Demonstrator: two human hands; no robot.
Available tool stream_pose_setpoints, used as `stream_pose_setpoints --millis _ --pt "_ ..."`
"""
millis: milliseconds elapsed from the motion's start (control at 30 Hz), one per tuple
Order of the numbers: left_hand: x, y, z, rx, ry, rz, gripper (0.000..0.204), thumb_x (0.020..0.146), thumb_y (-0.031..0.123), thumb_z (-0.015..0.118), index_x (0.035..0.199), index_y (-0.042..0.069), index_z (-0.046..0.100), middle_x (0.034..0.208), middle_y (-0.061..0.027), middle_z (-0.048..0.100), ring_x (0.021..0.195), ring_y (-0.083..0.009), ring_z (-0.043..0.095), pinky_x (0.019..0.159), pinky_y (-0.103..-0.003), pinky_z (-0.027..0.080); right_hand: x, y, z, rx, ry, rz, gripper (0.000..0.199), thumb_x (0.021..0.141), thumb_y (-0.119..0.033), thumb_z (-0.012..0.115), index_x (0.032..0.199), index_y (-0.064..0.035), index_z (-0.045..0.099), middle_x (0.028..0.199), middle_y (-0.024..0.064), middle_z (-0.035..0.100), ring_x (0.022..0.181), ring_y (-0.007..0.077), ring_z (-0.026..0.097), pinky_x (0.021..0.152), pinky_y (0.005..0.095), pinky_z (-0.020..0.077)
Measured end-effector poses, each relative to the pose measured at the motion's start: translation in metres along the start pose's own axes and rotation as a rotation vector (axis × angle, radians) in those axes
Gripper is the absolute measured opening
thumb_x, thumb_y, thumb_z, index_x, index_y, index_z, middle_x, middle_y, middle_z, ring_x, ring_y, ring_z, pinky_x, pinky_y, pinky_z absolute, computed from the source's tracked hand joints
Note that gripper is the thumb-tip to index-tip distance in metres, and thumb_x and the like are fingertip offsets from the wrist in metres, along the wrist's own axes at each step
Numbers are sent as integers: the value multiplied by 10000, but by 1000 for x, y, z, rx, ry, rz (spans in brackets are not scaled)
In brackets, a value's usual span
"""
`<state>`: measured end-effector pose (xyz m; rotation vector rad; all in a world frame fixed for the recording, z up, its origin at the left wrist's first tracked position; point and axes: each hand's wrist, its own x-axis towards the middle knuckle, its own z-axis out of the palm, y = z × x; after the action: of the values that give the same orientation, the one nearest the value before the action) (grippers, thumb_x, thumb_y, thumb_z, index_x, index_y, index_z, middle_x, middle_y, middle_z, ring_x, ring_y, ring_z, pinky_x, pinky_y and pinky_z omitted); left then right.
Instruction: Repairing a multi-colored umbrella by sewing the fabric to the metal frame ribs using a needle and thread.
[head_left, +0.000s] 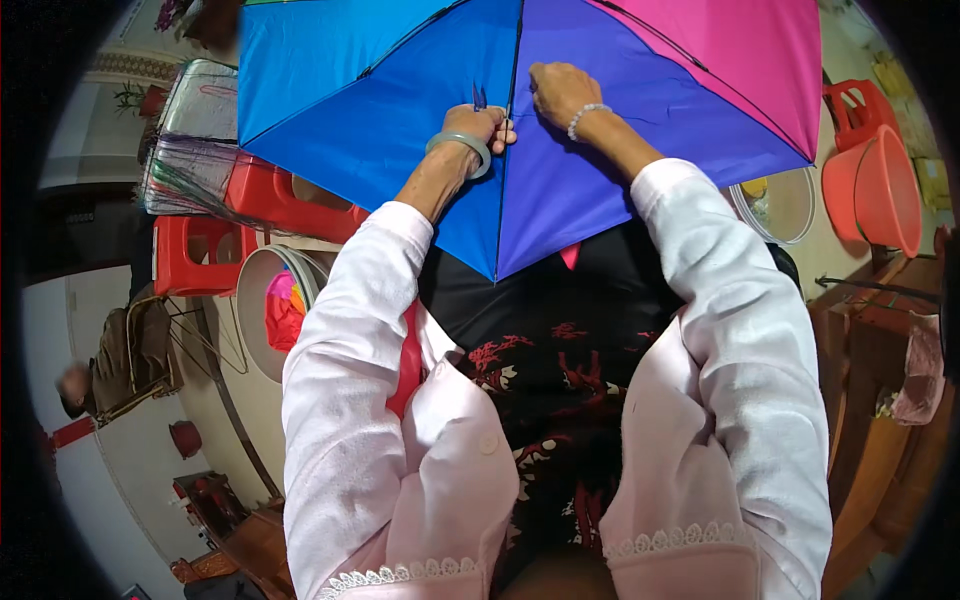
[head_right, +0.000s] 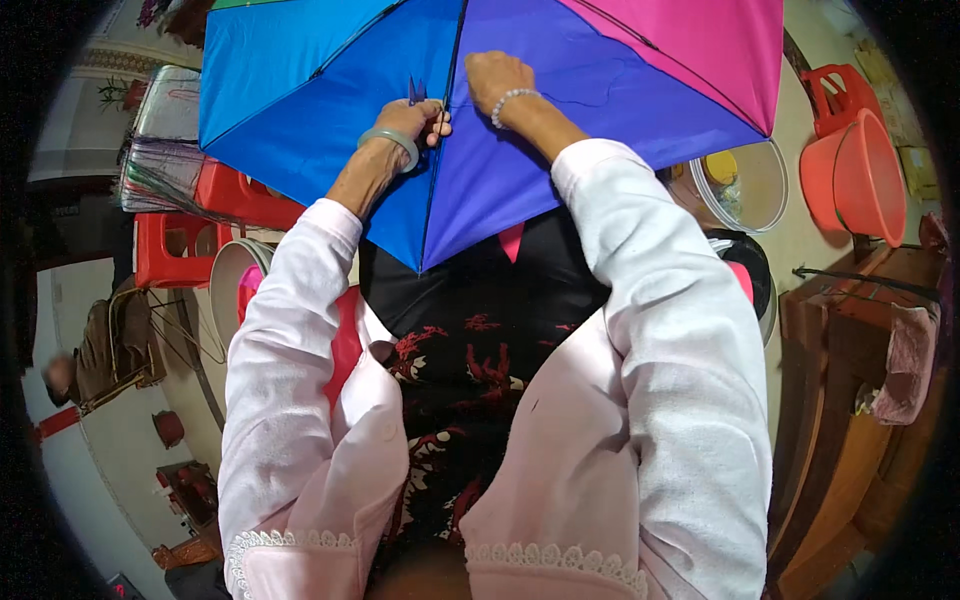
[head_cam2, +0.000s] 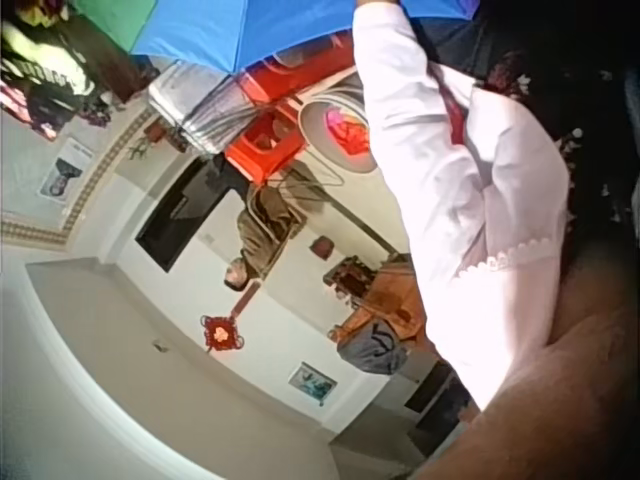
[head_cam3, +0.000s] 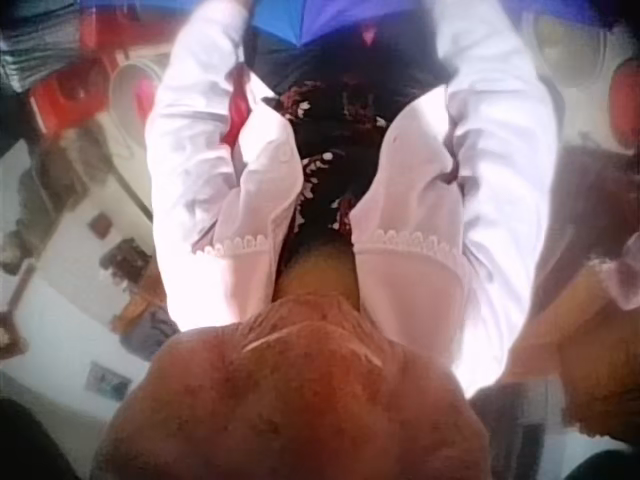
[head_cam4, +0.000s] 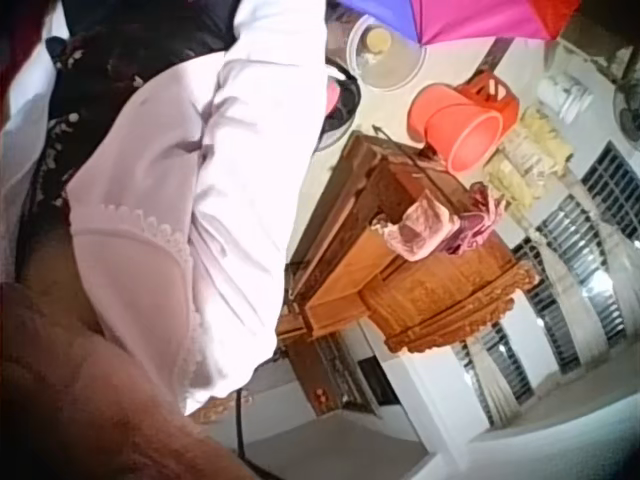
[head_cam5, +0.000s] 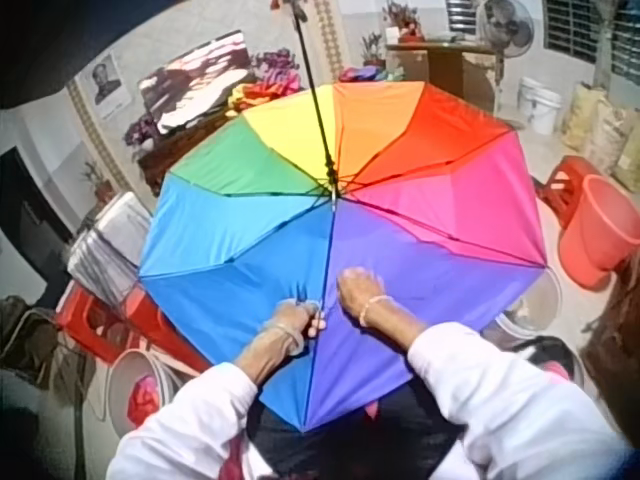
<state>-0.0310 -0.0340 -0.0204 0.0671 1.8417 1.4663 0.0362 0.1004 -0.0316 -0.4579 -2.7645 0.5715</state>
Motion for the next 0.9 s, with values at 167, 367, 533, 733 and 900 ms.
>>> stream_pose_setpoints --millis 167,367,533,733,900 --pt "6 0 -6 93 -69 -33 148 821 64 500 843 -81 525 756 -146 579 556 -174 552 421 -242 413 -8 -14 7 3 -135 52 167 747 -102 511 865 -35 608 884 192 605 850 361 581 723 426 472" --pt "6 -4 -5 51 -30 -6 149 823 57 487 869 -82 512 743 -138 573 557 -175 551 427 -243 413 -13 -19 -3 35 -258 71 147 725 -103 530 849 -39 576 870 176 598 842 337 572 702 416 464" --pt "6 -2 -4 42 -18 -12 144 816 48 481 849 -88 516 718 -145 579 528 -177 538 428 -249 406 -15 -20 1 99 -266 70 171 751 -101 528 880 -8 591 898 210 596 864 358 578 729 418 472" --pt "5 0 -1 20 -31 -46 141 809 36 486 791 -102 507 677 -165 580 473 -180 522 404 -255 398 -12 -16 20 181 -163 35 176 763 -121 522 867 14 567 859 222 592 831 373 577 700 425 471" --pt "9 -4 -1 -67 -22 -30 139 803 20 494 747 -105 470 615 -173 563 419 -184 516 352 -252 391 -14 -10 29 196 -9 -72 163 783 -121 492 835 23 549 813 229 586 790 383 574 664 436 466"
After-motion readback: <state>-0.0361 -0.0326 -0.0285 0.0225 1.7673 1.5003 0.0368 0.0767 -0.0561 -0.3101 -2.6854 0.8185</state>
